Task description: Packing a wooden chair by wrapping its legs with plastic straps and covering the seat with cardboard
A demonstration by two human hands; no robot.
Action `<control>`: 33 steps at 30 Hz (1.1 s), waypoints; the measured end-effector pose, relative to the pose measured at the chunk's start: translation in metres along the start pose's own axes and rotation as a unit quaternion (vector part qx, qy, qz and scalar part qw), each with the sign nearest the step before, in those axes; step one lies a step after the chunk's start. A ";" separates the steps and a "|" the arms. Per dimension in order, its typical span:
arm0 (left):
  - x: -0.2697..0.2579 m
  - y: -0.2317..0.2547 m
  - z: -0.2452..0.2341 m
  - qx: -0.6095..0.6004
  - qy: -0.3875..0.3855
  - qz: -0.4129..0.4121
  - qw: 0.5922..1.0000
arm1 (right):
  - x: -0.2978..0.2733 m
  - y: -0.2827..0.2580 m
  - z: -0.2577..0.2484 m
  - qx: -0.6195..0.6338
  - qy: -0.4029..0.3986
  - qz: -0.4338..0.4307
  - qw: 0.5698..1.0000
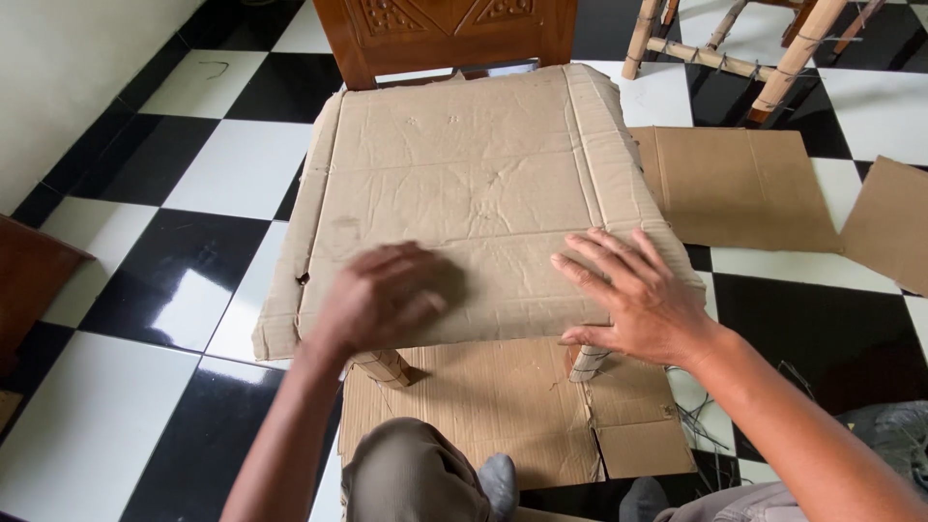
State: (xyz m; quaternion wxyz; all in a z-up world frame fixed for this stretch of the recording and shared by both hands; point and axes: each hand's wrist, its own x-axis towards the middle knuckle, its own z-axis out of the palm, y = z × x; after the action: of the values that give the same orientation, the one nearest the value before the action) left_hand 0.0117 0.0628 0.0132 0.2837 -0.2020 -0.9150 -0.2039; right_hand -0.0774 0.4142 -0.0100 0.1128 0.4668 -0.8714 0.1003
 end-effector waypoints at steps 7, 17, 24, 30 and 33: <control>-0.004 0.042 0.045 0.160 -0.076 0.040 0.983 | -0.003 0.008 0.047 -0.124 0.172 -0.045 0.976; -0.012 0.038 0.057 0.219 -0.010 0.059 0.974 | -0.002 0.016 0.062 -0.186 0.223 -0.069 0.954; 0.012 0.079 0.065 0.115 0.004 0.025 0.993 | -0.001 -0.003 0.032 -0.113 0.205 -0.047 0.971; 0.054 0.127 0.109 -0.037 0.041 0.008 0.998 | -0.021 -0.006 -0.004 -0.046 0.131 -0.019 0.990; 0.074 0.151 0.135 -0.110 0.062 0.030 0.991 | -0.039 0.007 -0.015 -0.046 0.137 -0.010 0.989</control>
State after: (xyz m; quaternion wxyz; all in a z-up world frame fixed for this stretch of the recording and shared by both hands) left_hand -0.0303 0.2736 -0.0050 0.3221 -0.2459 -0.8610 -0.3074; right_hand -0.0607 0.4532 -0.0071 0.2538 0.4517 -0.8465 0.1222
